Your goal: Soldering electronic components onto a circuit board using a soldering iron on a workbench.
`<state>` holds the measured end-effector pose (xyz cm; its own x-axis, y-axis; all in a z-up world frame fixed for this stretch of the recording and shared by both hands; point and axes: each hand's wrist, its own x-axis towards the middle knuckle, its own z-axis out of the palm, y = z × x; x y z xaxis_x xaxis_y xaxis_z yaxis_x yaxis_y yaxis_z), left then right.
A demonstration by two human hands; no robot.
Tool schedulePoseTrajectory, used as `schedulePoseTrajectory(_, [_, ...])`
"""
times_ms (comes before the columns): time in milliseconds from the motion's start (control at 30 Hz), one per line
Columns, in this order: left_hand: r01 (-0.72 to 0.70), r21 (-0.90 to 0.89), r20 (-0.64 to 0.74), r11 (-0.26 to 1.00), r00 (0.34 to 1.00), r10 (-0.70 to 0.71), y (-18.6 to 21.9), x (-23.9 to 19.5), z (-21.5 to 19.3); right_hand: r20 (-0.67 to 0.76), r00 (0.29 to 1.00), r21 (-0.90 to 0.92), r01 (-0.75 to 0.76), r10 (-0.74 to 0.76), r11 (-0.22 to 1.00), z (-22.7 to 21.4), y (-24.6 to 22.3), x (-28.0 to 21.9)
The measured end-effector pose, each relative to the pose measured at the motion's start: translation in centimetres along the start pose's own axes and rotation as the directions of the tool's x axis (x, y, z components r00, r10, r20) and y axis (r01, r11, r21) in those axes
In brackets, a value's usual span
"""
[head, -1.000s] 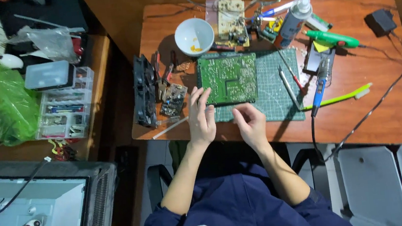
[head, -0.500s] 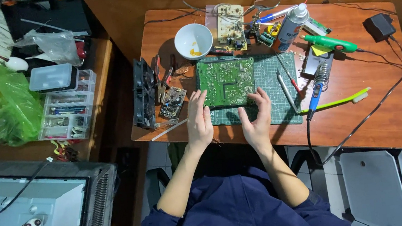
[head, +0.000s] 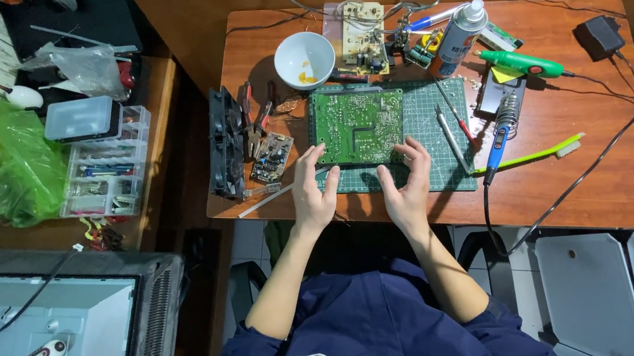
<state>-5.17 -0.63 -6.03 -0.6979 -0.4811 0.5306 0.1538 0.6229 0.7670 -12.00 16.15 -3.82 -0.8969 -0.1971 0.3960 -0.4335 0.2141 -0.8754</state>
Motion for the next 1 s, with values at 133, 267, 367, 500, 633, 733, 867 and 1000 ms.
schedulePoseTrajectory(133, [0.016,-0.001,0.004,1.0,1.0,-0.016,0.6,0.0,-0.2,-0.001,1.0,-0.007,0.016,-0.016,1.0,0.0,0.1,-0.2])
schedulePoseTrajectory(267, [0.04,0.009,0.012,0.999,0.999,-0.04,1.7,0.6,-0.7,-0.006,1.0,-0.012,0.031,-0.031,0.999,0.0,-0.2,0.1])
schedulePoseTrajectory(367, [0.044,0.043,0.029,0.998,0.999,-0.045,1.5,0.2,-0.5,-0.003,1.0,-0.009,0.017,-0.017,1.0,0.0,-0.3,0.0])
schedulePoseTrajectory(500, [0.047,0.058,0.019,0.997,0.999,-0.048,1.7,0.3,-0.6,-0.004,0.999,-0.008,0.031,-0.032,0.999,-0.2,-0.4,0.0])
schedulePoseTrajectory(633, [0.052,0.035,0.025,0.998,0.998,-0.052,1.9,0.7,-0.7,-0.028,0.999,-0.009,0.041,-0.041,0.999,-0.1,0.0,-0.1])
schedulePoseTrajectory(733, [0.042,0.041,0.038,0.998,0.998,-0.044,1.6,0.9,-0.7,-0.056,0.998,0.001,0.033,-0.032,0.999,-0.1,0.0,0.0])
schedulePoseTrajectory(867, [0.018,0.117,0.063,0.993,0.998,-0.025,0.9,0.2,-0.1,-0.028,0.999,-0.02,0.04,-0.041,0.999,-0.8,0.4,0.1])
schedulePoseTrajectory(1000, [-0.052,0.219,0.104,0.974,0.994,0.029,0.5,0.1,0.0,-0.01,1.0,0.019,0.012,-0.012,1.0,-1.3,0.4,0.4])
